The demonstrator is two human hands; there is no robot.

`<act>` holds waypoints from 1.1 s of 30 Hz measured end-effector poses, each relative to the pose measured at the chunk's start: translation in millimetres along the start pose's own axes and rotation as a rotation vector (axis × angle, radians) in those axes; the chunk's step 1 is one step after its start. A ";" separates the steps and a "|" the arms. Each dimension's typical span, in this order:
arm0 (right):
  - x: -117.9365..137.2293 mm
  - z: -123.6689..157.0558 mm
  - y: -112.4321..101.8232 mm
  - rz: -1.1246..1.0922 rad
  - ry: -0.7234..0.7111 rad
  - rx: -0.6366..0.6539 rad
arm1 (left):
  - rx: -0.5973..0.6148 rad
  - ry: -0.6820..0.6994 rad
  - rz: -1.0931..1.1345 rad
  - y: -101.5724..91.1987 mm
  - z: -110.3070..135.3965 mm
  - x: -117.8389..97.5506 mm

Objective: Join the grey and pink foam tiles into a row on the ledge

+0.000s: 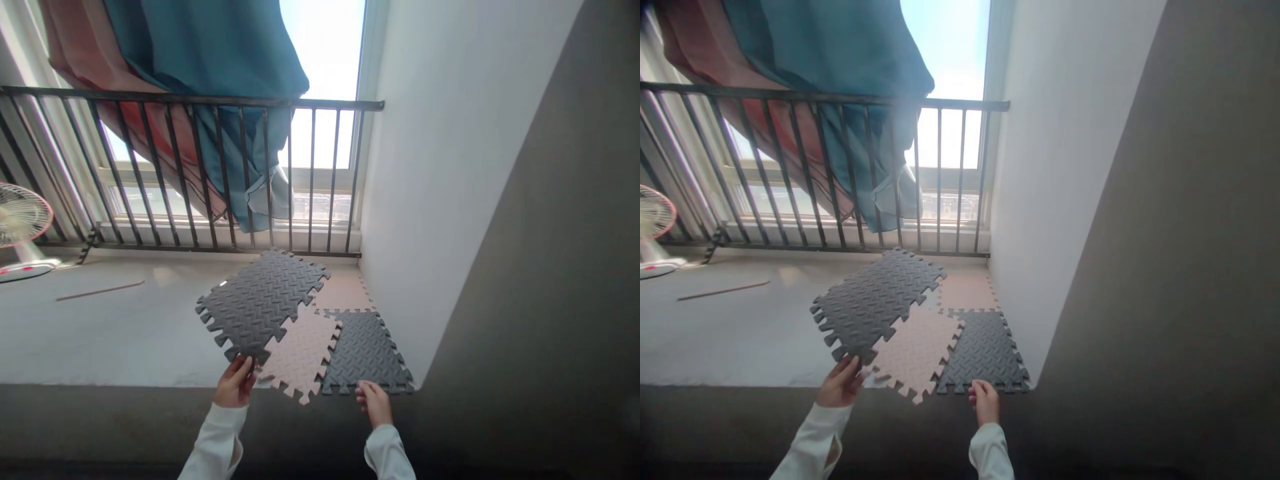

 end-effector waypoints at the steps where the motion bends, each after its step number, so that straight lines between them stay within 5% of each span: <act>1: -2.2 -1.7 -11.1 -0.089 0.055 -0.021 | 0.046 -0.021 0.063 20.8 4.7 21.6; 3: -11.2 -1.8 -24.9 -0.274 0.179 -0.048 | 0.101 -0.085 0.130 48.9 12.1 62.6; 5: -21.1 0.6 -29.0 -0.413 0.275 -0.059 | 0.087 -0.221 0.097 57.2 16.3 104.1; 8: -33.6 4.1 -28.6 -0.481 0.328 -0.083 | 0.014 -0.456 -0.079 43.3 22.2 158.1; 10: -41.4 6.1 -25.6 -0.487 0.342 -0.090 | -0.022 -0.444 -0.180 27.9 22.7 172.8; 15: -52.4 10.3 -11.7 -0.498 0.361 -0.060 | -0.047 -0.051 -0.531 -1.1 22.5 149.6; 20: -53.2 12.8 -0.3 -0.486 0.381 -0.046 | 0.121 0.332 -1.184 23.9 31.9 111.0; 26: -51.9 13.5 2.4 -0.473 0.382 -0.048 | 0.243 0.389 -1.378 59.1 42.1 105.1; 33: -49.0 16.2 -2.6 -0.481 0.382 -0.066 | 0.300 0.410 -1.442 68.8 42.2 104.9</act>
Point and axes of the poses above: each hand's wrist, its own z-axis away from the middle knuckle, its own y-axis out of the palm, x = y × z, the point moved 9 cm from there along -z, towards the middle knuckle, and after that the axes turned 1 degree about -x, right-handed, at the moved point
